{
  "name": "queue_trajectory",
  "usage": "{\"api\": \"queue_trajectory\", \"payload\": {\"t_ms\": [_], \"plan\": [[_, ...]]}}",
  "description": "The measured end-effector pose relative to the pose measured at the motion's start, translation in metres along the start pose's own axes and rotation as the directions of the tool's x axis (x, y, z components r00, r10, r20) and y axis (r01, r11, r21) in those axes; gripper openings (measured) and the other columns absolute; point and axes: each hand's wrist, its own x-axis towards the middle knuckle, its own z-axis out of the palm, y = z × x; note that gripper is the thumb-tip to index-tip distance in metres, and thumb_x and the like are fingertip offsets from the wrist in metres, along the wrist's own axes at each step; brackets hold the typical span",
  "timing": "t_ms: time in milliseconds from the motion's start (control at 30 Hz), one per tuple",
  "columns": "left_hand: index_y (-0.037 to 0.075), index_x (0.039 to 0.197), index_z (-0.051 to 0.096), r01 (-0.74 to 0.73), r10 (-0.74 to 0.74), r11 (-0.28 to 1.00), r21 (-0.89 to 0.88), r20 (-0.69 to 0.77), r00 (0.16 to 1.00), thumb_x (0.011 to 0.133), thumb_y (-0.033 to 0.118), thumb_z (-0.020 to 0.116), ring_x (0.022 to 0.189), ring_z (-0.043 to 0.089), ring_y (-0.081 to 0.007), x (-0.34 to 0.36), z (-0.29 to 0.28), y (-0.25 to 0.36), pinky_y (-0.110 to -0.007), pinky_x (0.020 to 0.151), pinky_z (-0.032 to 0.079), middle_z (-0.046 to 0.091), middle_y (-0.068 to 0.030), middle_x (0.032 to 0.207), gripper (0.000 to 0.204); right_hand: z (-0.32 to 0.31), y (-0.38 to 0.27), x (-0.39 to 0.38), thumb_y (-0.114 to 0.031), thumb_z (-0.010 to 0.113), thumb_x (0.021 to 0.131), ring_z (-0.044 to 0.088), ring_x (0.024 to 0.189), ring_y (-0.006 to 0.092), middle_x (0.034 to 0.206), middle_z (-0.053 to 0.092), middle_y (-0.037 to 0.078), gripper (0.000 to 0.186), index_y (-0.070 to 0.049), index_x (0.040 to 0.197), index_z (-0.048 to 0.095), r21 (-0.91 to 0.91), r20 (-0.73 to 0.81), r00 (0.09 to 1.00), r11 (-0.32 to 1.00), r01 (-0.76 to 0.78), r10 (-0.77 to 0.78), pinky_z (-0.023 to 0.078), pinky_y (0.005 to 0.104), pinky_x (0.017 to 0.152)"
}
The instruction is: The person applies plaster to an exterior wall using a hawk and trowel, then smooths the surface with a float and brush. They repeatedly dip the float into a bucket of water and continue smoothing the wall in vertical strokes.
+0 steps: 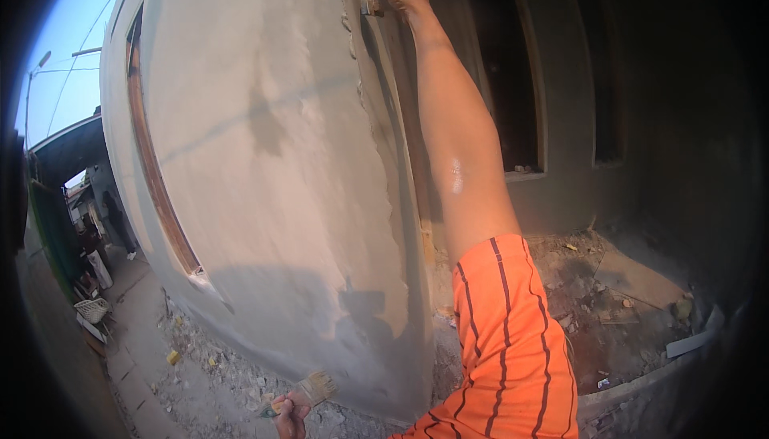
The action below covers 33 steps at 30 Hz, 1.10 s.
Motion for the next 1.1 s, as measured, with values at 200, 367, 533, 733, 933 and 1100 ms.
{"api": "queue_trajectory", "payload": {"t_ms": [200, 367, 533, 733, 933, 1100], "plan": [[0.011, 0.095, 0.056, 0.016, -0.016, 1.000, 0.008, -0.075, 0.997, 0.090, 0.016, 0.059, 0.088, 0.054, -0.0131, -0.012, 0.008, 0.013, -0.033, 0.079, 0.047, 0.056, 0.0002, 0.091, 0.008, 0.023, -0.042, 0.016, -0.034, 0.079, 0.073, 0.058, 0.072, 0.0072, 0.081, 0.066, 0.001, 0.034, -0.005, 0.084, 0.066, -0.031, 0.030, 0.993, 0.993, 0.114, -0.113, 0.047, 0.0225, 0.068], [0.010, 0.110, 0.048, -0.025, 0.009, 0.997, -0.074, -0.207, 0.978, 0.088, 0.010, 0.060, 0.089, 0.066, -0.0254, 0.003, -0.017, -0.012, -0.040, 0.066, 0.061, 0.061, -0.0127, 0.111, 0.025, -0.008, 0.017, -0.024, -0.036, 0.081, 0.070, 0.058, 0.071, 0.0091, 0.080, 0.065, 0.002, 0.036, -0.006, 0.083, 0.067, -0.449, 0.086, 0.990, 0.891, -0.063, 0.113, 0.047, 0.0251, 0.066], [0.008, 0.109, 0.050, 0.106, -0.109, 0.979, -0.174, -0.009, 0.994, 0.089, 0.006, 0.057, 0.091, 0.066, -0.0286, 0.012, 0.031, -0.029, -0.043, 0.070, 0.061, 0.060, -0.0156, 0.114, 0.022, -0.120, 0.028, -0.177, -0.026, 0.073, 0.082, 0.061, 0.073, 0.0066, 0.086, 0.064, 0.003, 0.032, -0.002, 0.099, 0.060, 0.206, 0.062, 0.988, 0.967, -0.152, 0.142, 0.052, 0.0226, 0.067], [0.009, 0.111, 0.050, 0.321, -0.259, 0.927, -0.195, 0.285, 0.923, 0.090, 0.004, 0.055, 0.097, 0.064, -0.0308, 0.021, 0.094, -0.033, -0.048, 0.076, 0.059, 0.060, -0.0176, 0.116, 0.022, -0.196, -0.057, -0.485, -0.012, 0.070, 0.083, 0.060, 0.086, 0.0071, 0.098, 0.063, 0.004, 0.032, -0.001, 0.108, 0.054, 0.458, 0.367, 0.666, 0.498, -0.737, 0.649, 0.050, 0.0221, 0.078], [0.009, 0.112, 0.050, 0.413, -0.333, 0.907, -0.080, 0.464, 0.821, 0.091, 0.004, 0.053, 0.098, 0.064, -0.0297, 0.029, 0.140, -0.035, -0.046, 0.074, 0.060, 0.059, -0.0174, 0.117, 0.022, -0.206, -0.095, -0.634, -0.019, 0.075, 0.078, 0.057, 0.086, 0.0070, 0.098, 0.062, 0.001, 0.037, -0.003, 0.106, 0.056, 0.338, 0.696, 0.173, -0.105, -0.935, 0.697, 0.046, 0.0229, 0.076], [0.008, 0.112, 0.049, 0.282, -0.234, 0.952, -0.121, 0.311, 0.921, 0.092, 0.006, 0.052, 0.098, 0.064, -0.0297, 0.031, 0.130, -0.034, -0.045, 0.074, 0.061, 0.057, -0.0170, 0.120, 0.020, -0.227, -0.077, -0.577, -0.017, 0.076, 0.078, 0.055, 0.081, 0.0046, 0.095, 0.060, 0.000, 0.038, -0.003, 0.107, 0.055, 0.421, 0.624, 0.357, 0.086, -0.903, 0.695, 0.044, 0.0198, 0.073]]}}
